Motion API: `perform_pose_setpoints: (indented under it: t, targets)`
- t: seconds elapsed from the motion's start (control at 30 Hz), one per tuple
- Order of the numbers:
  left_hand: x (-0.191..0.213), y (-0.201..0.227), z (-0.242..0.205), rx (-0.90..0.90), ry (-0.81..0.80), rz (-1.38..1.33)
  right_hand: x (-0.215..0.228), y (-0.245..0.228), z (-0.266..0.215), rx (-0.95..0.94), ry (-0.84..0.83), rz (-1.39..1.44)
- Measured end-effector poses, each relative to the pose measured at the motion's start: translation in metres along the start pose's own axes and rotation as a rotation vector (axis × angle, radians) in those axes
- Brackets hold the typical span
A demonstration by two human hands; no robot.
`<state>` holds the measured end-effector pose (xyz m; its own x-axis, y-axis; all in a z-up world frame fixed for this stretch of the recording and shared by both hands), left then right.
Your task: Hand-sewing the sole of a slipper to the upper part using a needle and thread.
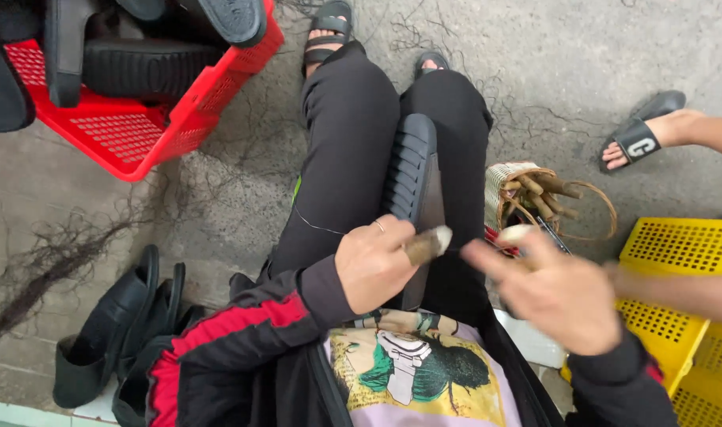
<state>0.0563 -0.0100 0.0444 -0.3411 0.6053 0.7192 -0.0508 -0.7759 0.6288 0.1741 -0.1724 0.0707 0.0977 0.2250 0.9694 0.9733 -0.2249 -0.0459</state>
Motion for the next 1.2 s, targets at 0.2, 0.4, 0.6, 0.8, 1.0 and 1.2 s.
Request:
perform_pose_setpoints:
  t: [0.2,0.4,0.6,0.8,1.0,1.2]
  targets:
    - [0.005,0.002,-0.012,-0.202,0.067,-0.157,-0.029,-0.015,0.014,-0.08,0.122,0.442]
    - [0.0,0.003,-0.023,-0.121,0.138,-0.179,-0.109,0.058,-0.087,-0.295,0.6,0.837]
    - [0.002,-0.005,-0.017,0.118,-0.015,-0.086,0.025,0.042,0.001,-0.316,0.501,0.5]
    - [-0.003,-0.018,-0.02,0.274,-0.179,-0.218,-0.034,-0.006,0.024,0.039,0.294,0.669]
    - [0.009,-0.039,0.032,0.475,-0.232,-1.199,-0.053,-0.008,0.01,-0.202,0.297,1.281]
    - [0.01,-0.098,0.067,0.61,0.012,-1.179,-0.037,-0.013,0.035,-0.027,0.339,0.922]
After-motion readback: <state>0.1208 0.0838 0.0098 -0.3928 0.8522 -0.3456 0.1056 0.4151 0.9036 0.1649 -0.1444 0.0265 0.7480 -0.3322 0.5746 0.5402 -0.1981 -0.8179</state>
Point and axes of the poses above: each hand's wrist, its own z-axis towards the middle knuckle, its own x-axis out of the back of the hand, y = z × x, the point moved 4 cm from there along z, towards the middle knuckle, and after that the axes turned 4 degrees about z, right-handed, at the moved point
